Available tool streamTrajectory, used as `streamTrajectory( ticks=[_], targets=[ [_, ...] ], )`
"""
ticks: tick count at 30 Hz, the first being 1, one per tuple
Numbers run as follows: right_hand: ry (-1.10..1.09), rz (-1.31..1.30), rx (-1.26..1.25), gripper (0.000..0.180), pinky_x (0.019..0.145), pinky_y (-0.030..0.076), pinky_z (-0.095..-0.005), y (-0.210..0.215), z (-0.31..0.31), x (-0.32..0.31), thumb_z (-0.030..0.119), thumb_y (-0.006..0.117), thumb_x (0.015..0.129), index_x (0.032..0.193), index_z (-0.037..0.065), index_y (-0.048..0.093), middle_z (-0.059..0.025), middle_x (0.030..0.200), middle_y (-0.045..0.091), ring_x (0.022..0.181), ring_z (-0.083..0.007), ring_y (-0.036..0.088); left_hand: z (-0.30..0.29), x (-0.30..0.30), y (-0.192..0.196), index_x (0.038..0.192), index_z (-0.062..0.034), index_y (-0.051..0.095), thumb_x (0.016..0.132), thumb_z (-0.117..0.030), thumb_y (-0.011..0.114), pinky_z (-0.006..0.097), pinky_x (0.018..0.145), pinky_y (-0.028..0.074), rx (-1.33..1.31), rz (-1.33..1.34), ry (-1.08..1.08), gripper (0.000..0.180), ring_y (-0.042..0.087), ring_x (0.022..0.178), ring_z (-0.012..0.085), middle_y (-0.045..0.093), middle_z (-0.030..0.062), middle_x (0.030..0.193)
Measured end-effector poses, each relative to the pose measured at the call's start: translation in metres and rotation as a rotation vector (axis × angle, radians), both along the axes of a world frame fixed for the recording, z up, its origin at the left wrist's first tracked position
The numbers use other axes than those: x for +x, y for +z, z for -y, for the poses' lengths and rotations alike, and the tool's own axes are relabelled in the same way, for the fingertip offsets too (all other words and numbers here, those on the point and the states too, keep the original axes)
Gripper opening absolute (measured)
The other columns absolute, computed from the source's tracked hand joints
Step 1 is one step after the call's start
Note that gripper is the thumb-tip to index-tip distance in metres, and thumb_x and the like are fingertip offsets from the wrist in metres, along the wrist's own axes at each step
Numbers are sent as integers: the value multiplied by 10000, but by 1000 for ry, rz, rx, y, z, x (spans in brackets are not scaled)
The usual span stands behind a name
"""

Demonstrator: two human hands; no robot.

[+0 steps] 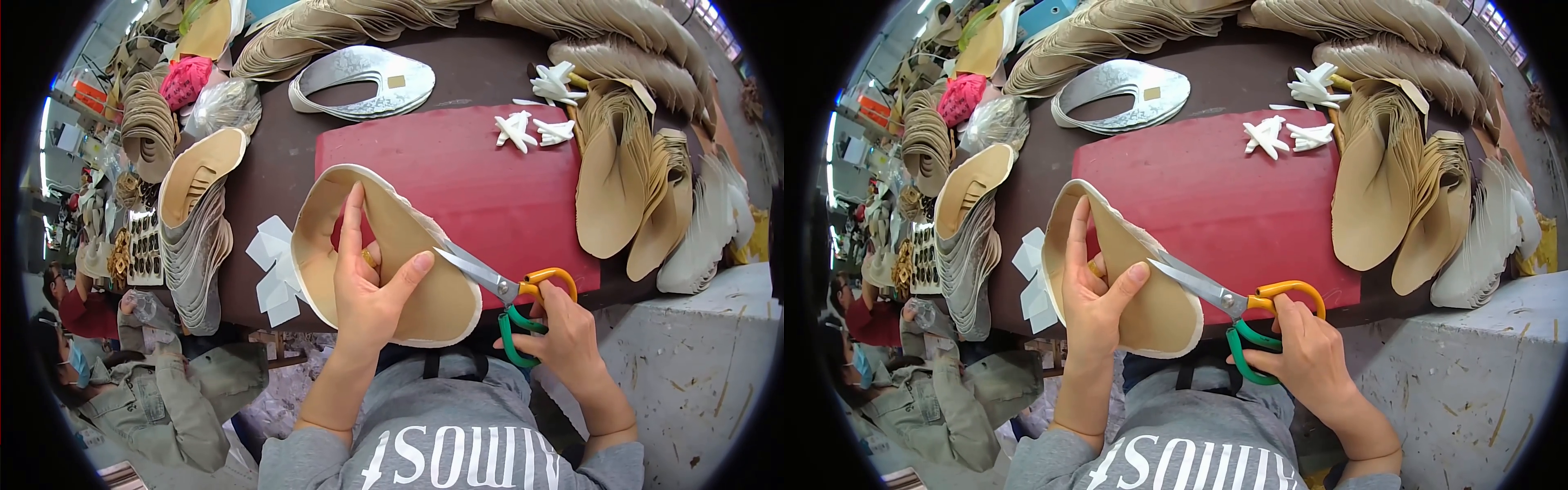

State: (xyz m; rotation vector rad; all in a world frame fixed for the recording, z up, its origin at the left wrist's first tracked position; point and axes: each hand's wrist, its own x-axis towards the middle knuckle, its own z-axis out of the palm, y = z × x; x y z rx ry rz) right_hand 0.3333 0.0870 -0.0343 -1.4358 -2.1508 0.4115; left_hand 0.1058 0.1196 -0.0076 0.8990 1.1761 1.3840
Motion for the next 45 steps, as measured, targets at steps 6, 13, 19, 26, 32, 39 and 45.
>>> streamTrajectory(
  ticks=[6, 13, 19, 26, 32, 39, 45],
  targets=[
    [26, 2, 10, 754, 513, 427, -257, 7, -7, 1, 298, 927, 490, 1056, -26, 550, -30, 688, 553, 565, -145, 507, 4, 8, 3, 1514, -117, 183, 797, 54, 662, 234, 788, 519, -48, 53, -62, 879, 648, 932, 181, 642, 155, 1128],
    [61, -6, -140, 796, 501, 414, -252, 10, -9, 5, 331, 937, 451, 1049, -25, 551, -25, 678, 545, 557, -140, 498, 2, 9, -4, 1522, -122, 124, 833, 30, 662, 269, 780, 552, -44, 31, -110, 888, 658, 957, 210, 631, 193, 1149],
    [75, -28, -136, 725, 456, 388, -258, 5, -7, 10, 382, 920, 491, 990, -7, 563, -12, 651, 515, 509, -131, 469, 2, 12, -5, 1523, -123, 121, 830, 34, 663, 271, 780, 553, -34, 36, -102, 894, 659, 956, 207, 630, 195, 1154],
    [61, -165, -138, 661, 443, 380, -257, 3, -4, 11, 366, 925, 489, 927, 10, 581, -6, 628, 528, 504, -120, 474, 3, 10, -1, 1523, -120, 113, 834, 39, 657, 259, 781, 552, -23, 45, -113, 892, 660, 947, 196, 634, 189, 1137],
    [-127, -381, -291, 676, 483, 369, -250, 10, 5, 28, 275, 944, 421, 927, 7, 586, 12, 624, 488, 529, -123, 420, -3, 10, -1, 1502, -120, 213, 839, -42, 681, 279, 765, 529, 81, -415, -87, 815, 645, 937, 222, 640, 174, 1099],
    [-110, -13, -104, 625, 489, 375, -270, 8, 21, 64, 323, 914, 480, 922, 32, 582, -7, 656, 503, 527, -136, 443, -10, 23, -3, 1323, -61, 526, 789, -84, 711, 300, 710, 487, 414, -1179, -123, 566, 609, 888, 201, 653, 113, 1066],
    [37, 303, -94, 590, 512, 384, -288, 17, 45, 71, 363, 861, 557, 962, 51, 567, -14, 690, 500, 535, -161, 464, 16, 52, 1, 1138, 0, 652, 822, -30, 686, 221, 609, 490, -77, -707, -687, 319, 625, 694, 134, 706, 89, 896]
  ],
)
